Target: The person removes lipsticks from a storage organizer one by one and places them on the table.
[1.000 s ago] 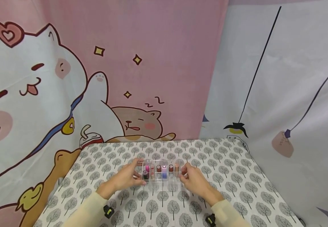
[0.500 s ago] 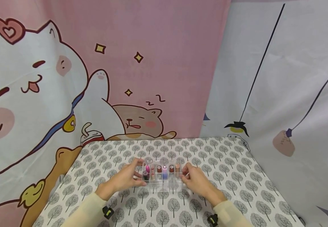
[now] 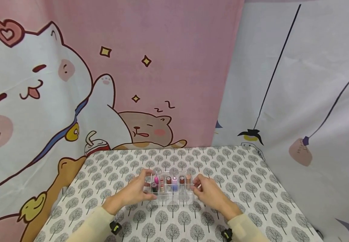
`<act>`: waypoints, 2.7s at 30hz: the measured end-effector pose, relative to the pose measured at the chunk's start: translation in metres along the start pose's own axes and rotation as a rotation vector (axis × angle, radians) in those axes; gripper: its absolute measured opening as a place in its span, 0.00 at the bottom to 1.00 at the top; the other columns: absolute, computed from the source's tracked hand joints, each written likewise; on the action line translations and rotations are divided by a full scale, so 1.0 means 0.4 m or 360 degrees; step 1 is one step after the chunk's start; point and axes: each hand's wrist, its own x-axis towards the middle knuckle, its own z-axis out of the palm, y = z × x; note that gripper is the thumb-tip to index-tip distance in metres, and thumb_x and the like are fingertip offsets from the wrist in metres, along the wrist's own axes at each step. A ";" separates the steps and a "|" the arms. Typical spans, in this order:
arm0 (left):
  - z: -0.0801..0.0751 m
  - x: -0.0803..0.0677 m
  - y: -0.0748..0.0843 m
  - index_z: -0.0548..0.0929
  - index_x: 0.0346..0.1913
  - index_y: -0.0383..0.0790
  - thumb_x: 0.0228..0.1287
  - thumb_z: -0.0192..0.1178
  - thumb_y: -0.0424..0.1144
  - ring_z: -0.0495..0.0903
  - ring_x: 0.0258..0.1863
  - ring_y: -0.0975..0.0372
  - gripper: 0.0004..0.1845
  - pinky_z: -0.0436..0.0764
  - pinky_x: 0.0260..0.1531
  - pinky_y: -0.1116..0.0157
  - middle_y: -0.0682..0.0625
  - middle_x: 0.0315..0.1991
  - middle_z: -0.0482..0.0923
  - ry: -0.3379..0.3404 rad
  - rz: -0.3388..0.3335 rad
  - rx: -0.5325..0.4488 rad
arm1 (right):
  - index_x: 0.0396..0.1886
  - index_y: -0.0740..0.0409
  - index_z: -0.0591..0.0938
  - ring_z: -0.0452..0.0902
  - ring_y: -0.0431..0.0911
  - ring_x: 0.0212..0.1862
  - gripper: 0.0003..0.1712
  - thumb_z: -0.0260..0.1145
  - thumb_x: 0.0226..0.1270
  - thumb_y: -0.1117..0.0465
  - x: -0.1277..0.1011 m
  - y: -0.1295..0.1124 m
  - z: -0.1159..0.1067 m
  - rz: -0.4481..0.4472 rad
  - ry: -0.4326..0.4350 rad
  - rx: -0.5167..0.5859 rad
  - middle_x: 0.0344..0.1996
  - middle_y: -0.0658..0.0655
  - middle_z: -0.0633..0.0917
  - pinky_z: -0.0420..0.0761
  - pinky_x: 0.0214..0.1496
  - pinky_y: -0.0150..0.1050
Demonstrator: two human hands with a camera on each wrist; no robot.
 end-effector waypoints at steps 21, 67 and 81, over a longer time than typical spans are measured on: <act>0.011 0.005 0.006 0.55 0.96 0.44 0.69 0.85 0.53 0.91 0.62 0.46 0.63 0.91 0.70 0.39 0.31 0.89 0.67 0.0017 0.0046 0.0169 | 0.64 0.59 0.90 0.92 0.54 0.57 0.21 0.80 0.74 0.68 0.045 -0.080 0.033 -0.0395 0.0343 -0.0363 0.59 0.55 0.91 0.96 0.64 0.51; 0.008 0.009 -0.008 0.56 0.95 0.44 0.65 0.88 0.48 0.92 0.65 0.42 0.64 0.95 0.65 0.43 0.30 0.83 0.73 -0.0030 0.0049 -0.0060 | 0.67 0.64 0.90 0.93 0.44 0.46 0.22 0.81 0.78 0.65 0.132 -0.146 0.181 -0.0501 -0.0086 -0.0193 0.55 0.60 0.93 0.89 0.46 0.22; 0.008 0.008 0.000 0.55 0.95 0.41 0.65 0.88 0.45 0.91 0.66 0.40 0.65 0.93 0.67 0.41 0.27 0.86 0.69 -0.0046 0.0039 -0.0087 | 0.57 0.63 0.90 0.93 0.39 0.42 0.15 0.82 0.75 0.67 0.147 -0.147 0.196 -0.0567 -0.0086 -0.0137 0.49 0.59 0.96 0.90 0.45 0.21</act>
